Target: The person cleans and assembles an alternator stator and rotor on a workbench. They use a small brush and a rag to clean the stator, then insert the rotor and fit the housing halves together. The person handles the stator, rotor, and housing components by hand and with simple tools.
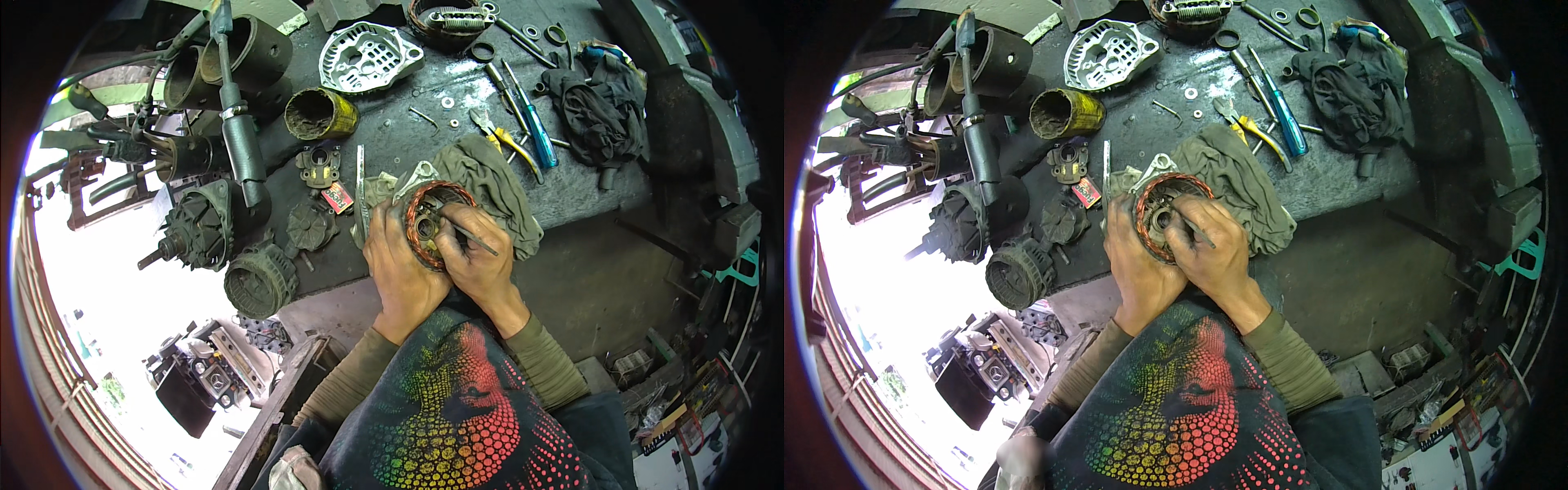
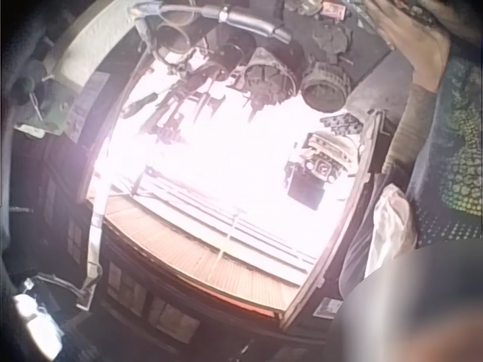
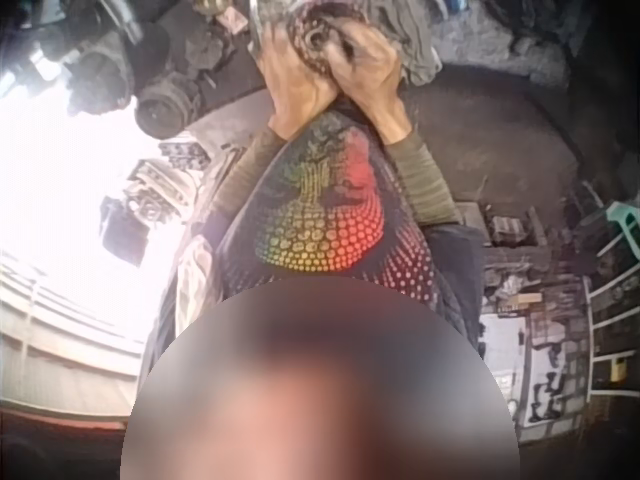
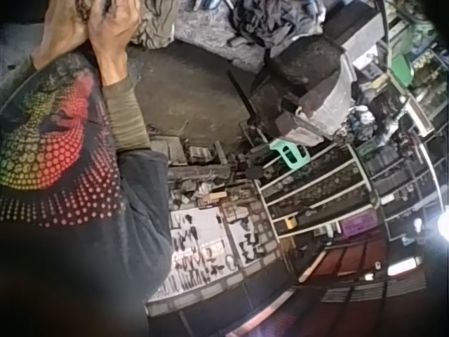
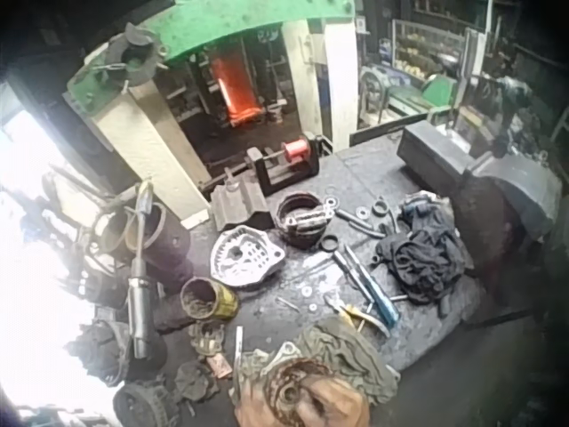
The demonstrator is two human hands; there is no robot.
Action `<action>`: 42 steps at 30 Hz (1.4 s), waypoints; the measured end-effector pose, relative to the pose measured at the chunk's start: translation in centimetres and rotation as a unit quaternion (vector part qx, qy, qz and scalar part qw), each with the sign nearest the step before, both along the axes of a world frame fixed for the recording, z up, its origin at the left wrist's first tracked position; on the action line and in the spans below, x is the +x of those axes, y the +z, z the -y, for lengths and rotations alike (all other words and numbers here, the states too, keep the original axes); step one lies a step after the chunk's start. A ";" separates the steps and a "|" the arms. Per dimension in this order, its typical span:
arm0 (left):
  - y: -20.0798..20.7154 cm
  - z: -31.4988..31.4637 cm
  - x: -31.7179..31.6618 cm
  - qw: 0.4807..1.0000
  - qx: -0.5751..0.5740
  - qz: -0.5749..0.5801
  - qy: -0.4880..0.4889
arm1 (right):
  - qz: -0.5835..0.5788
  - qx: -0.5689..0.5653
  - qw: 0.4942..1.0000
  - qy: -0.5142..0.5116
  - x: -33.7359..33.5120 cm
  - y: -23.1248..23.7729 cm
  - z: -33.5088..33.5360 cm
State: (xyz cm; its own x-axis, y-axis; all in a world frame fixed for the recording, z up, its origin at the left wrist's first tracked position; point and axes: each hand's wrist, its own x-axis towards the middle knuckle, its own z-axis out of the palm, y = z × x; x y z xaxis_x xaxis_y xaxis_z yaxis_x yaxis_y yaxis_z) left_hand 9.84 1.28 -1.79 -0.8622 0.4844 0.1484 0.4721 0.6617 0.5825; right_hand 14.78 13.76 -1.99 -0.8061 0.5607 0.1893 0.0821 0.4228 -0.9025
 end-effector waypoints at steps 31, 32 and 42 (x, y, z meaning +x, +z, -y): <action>0.6 -0.1 -2.3 0.998 -0.027 0.043 -0.025 | 0.065 -0.017 0.997 0.041 -1.8 1.5 -1.2; 0.6 -0.1 -2.3 0.998 -0.033 0.042 -0.028 | 0.063 -0.029 0.997 0.040 -1.8 1.5 -1.3; 0.7 -0.1 -2.5 0.998 -0.037 0.037 -0.045 | 0.059 -0.018 0.998 0.017 -2.1 1.5 -0.9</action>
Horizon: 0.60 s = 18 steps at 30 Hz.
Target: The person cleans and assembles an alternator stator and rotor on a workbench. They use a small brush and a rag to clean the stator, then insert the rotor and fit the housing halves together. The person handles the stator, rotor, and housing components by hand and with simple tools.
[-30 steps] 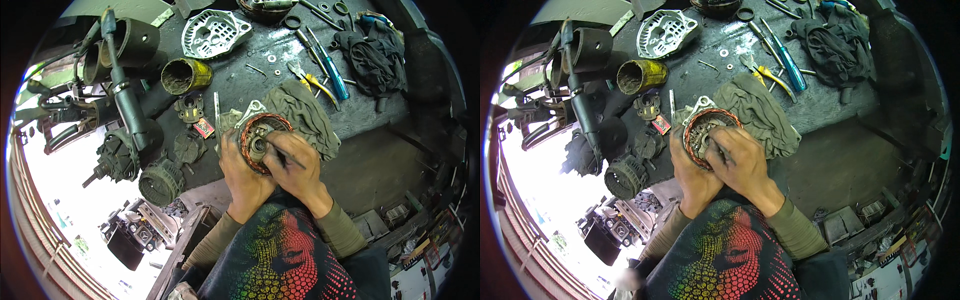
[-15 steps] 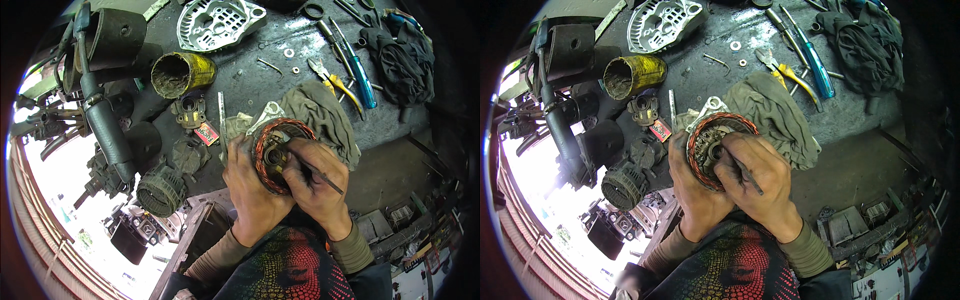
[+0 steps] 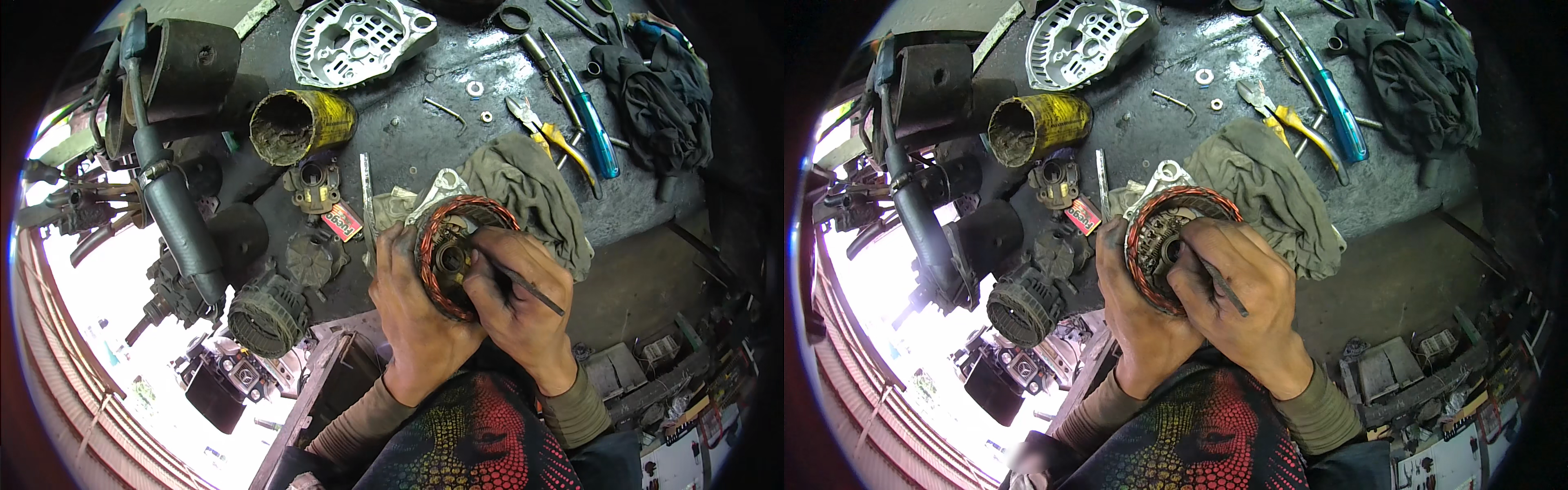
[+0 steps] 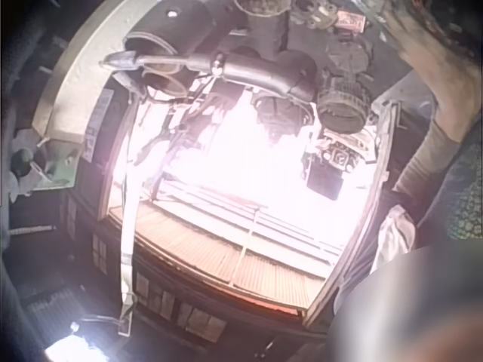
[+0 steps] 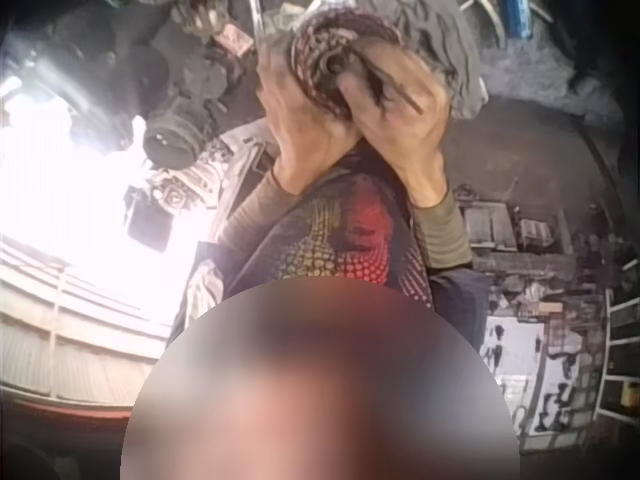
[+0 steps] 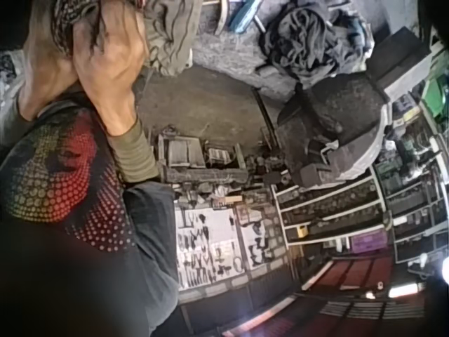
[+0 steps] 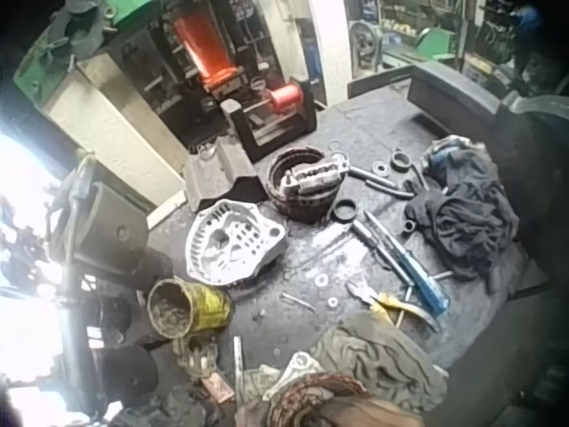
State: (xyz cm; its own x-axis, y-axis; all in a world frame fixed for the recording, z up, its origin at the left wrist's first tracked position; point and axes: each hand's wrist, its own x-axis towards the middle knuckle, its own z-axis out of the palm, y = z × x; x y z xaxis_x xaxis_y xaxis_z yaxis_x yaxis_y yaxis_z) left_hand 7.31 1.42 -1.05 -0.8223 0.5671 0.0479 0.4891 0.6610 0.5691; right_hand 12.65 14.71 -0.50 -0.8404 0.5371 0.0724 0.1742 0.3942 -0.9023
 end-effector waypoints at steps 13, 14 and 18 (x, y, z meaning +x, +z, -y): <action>-0.1 0.0 0.1 1.000 0.018 0.005 0.009 | 0.005 -0.009 1.000 -0.015 0.0 0.0 -0.1; -0.2 -0.1 0.1 1.000 0.019 -0.004 0.007 | 0.001 -0.006 1.000 -0.007 0.0 0.1 -0.2; -0.1 0.0 0.3 1.000 0.023 -0.015 0.006 | 0.015 -0.039 0.999 0.001 0.3 0.2 -0.3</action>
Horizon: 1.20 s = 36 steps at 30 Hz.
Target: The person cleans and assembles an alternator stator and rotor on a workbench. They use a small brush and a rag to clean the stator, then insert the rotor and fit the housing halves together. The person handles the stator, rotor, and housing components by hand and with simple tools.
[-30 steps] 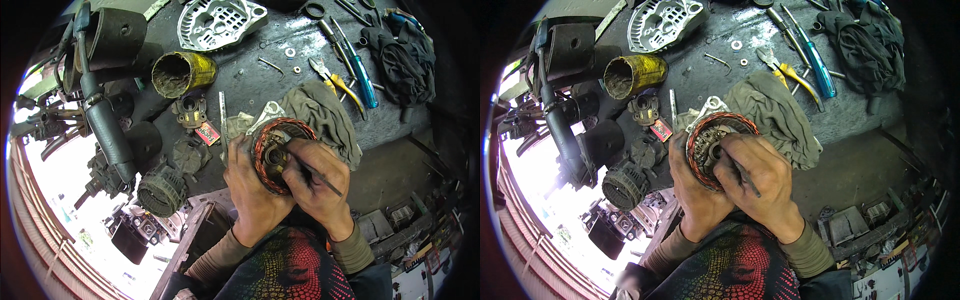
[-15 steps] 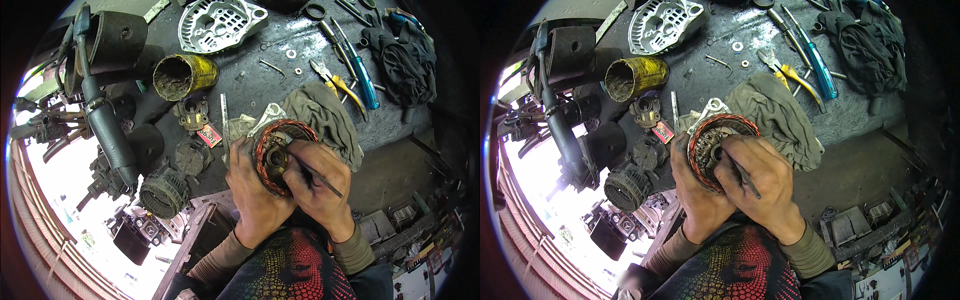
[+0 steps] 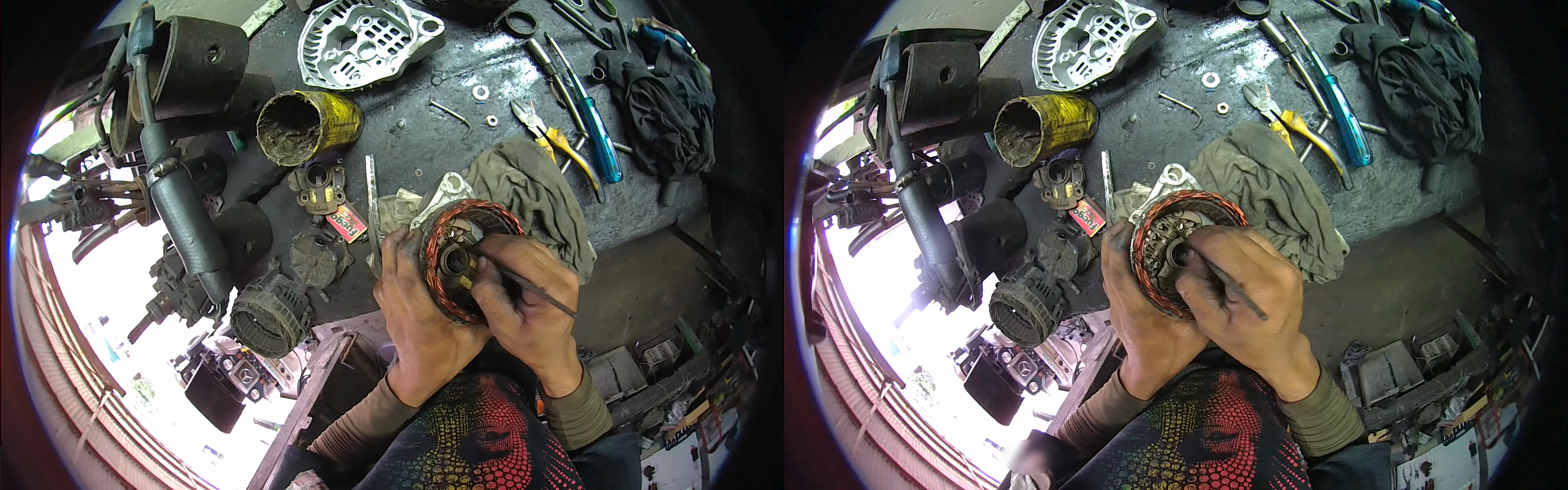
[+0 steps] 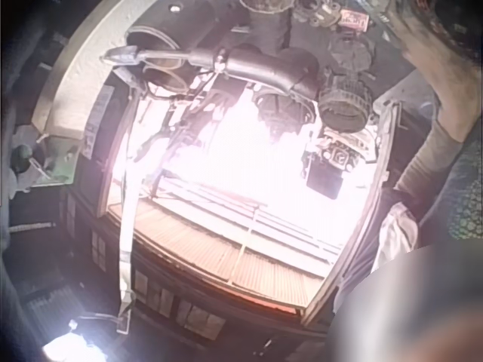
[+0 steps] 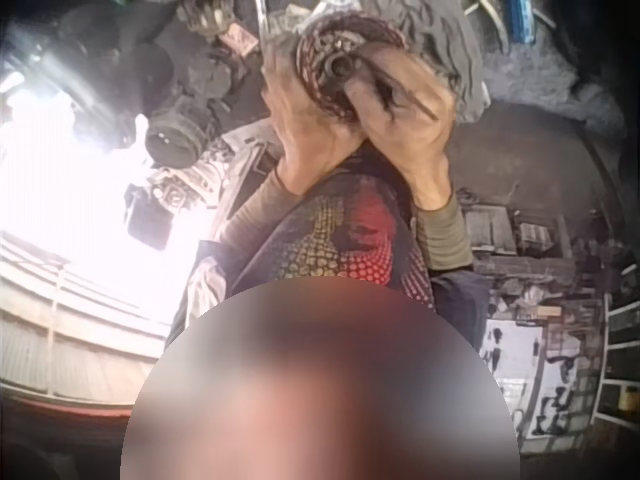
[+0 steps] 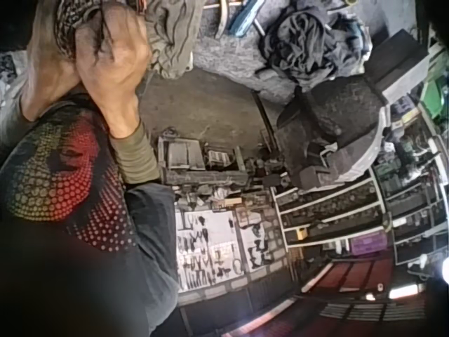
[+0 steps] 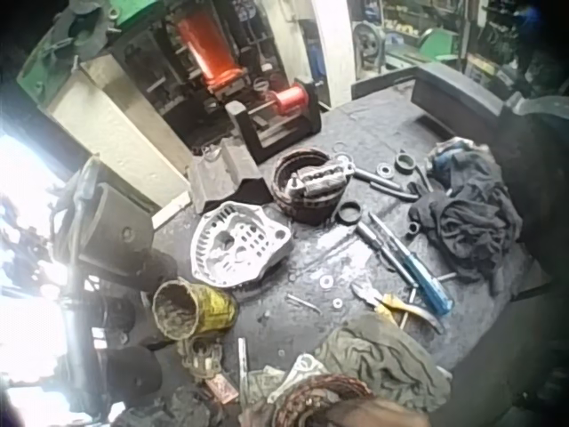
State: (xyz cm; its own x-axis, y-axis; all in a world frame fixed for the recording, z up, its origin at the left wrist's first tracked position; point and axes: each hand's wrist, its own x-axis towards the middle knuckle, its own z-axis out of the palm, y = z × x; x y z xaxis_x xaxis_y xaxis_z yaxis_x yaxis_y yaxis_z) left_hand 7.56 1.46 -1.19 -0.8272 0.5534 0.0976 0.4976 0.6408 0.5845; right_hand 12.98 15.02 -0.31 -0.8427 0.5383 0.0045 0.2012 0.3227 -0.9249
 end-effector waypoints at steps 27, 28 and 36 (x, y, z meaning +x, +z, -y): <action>-0.3 0.4 0.0 1.000 -0.006 0.014 -0.005 | -0.027 0.005 0.999 0.027 0.0 0.1 -0.3; -0.3 0.4 0.0 0.999 0.016 0.032 0.005 | -0.032 -0.014 0.999 0.026 0.2 0.2 -0.5; 0.5 1.4 -0.5 0.993 0.022 0.116 0.000 | -0.076 -0.153 0.953 -0.250 6.6 2.5 -7.7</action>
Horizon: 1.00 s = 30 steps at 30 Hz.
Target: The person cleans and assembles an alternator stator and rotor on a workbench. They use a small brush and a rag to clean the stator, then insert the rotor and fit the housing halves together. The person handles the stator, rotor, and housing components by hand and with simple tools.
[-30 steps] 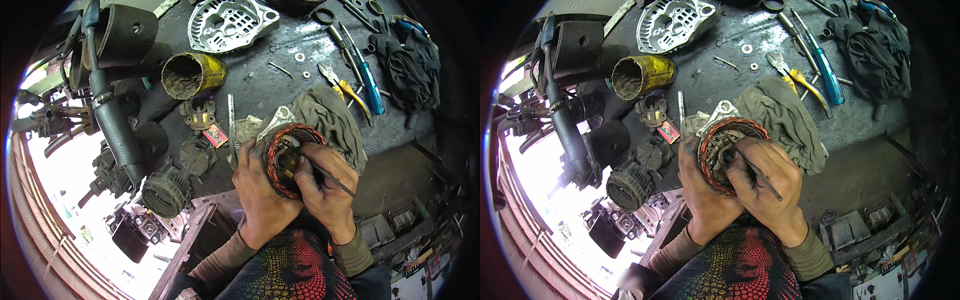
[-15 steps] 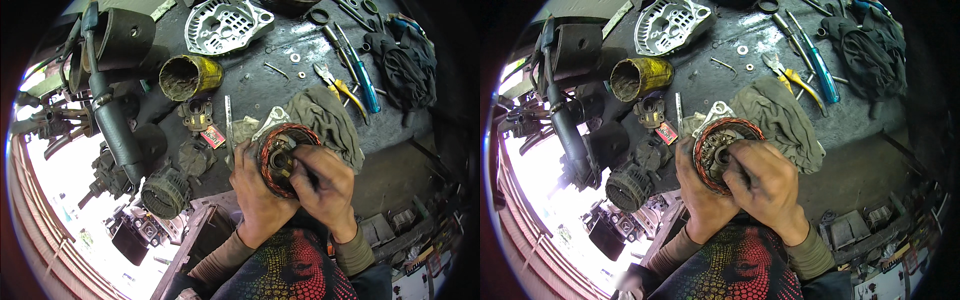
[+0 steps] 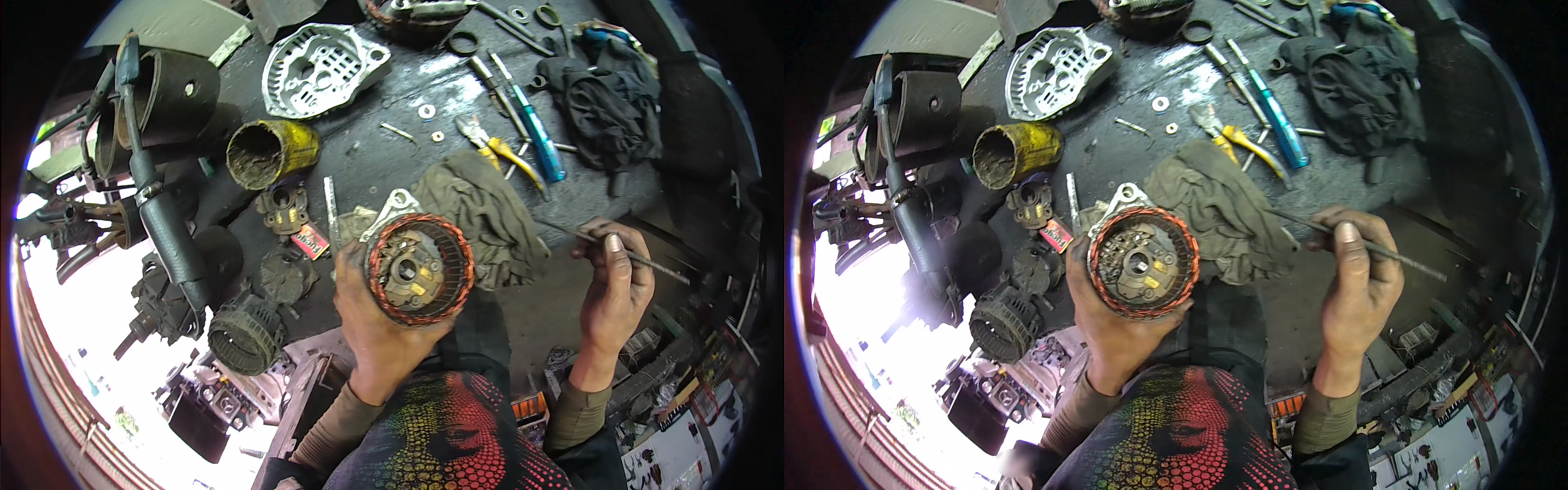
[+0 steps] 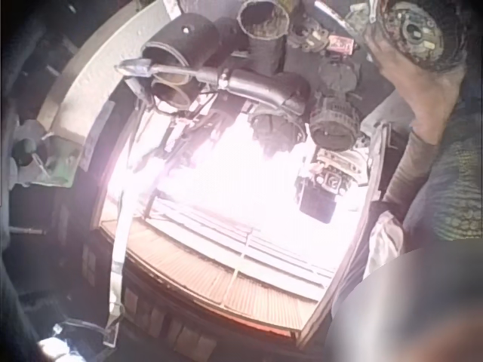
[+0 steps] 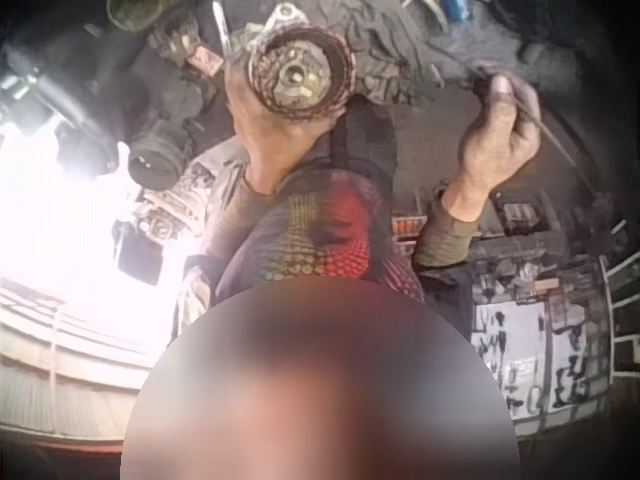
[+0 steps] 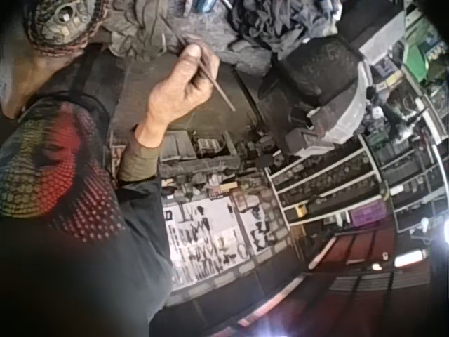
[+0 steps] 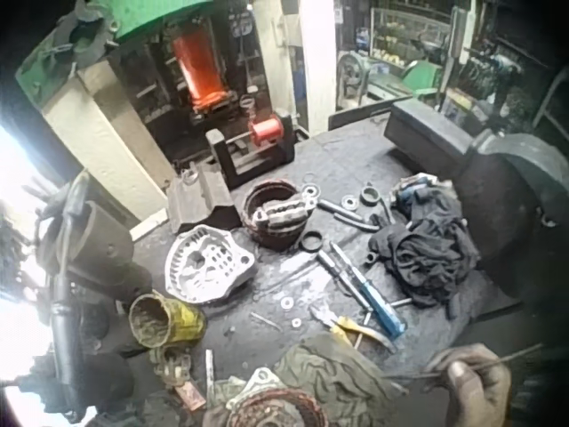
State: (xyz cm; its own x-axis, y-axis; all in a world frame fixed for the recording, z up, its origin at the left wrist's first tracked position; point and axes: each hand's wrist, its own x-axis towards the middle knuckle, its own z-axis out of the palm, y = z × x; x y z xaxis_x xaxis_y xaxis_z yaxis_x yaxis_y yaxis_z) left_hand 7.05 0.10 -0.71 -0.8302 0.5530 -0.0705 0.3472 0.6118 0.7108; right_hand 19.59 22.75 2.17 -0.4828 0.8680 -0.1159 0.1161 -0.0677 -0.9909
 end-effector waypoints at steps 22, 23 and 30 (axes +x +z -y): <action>-0.7 7.1 2.0 0.996 0.071 0.038 0.038 | 0.345 0.336 0.875 -0.045 -3.9 -4.2 -11.6; -0.1 7.2 2.1 0.997 0.065 0.023 0.036 | 0.272 0.313 0.908 -0.064 -3.8 -3.6 -11.7; 6.0 3.8 2.1 0.982 0.124 -0.129 0.062 | -0.117 0.095 0.989 0.006 0.4 7.7 -11.4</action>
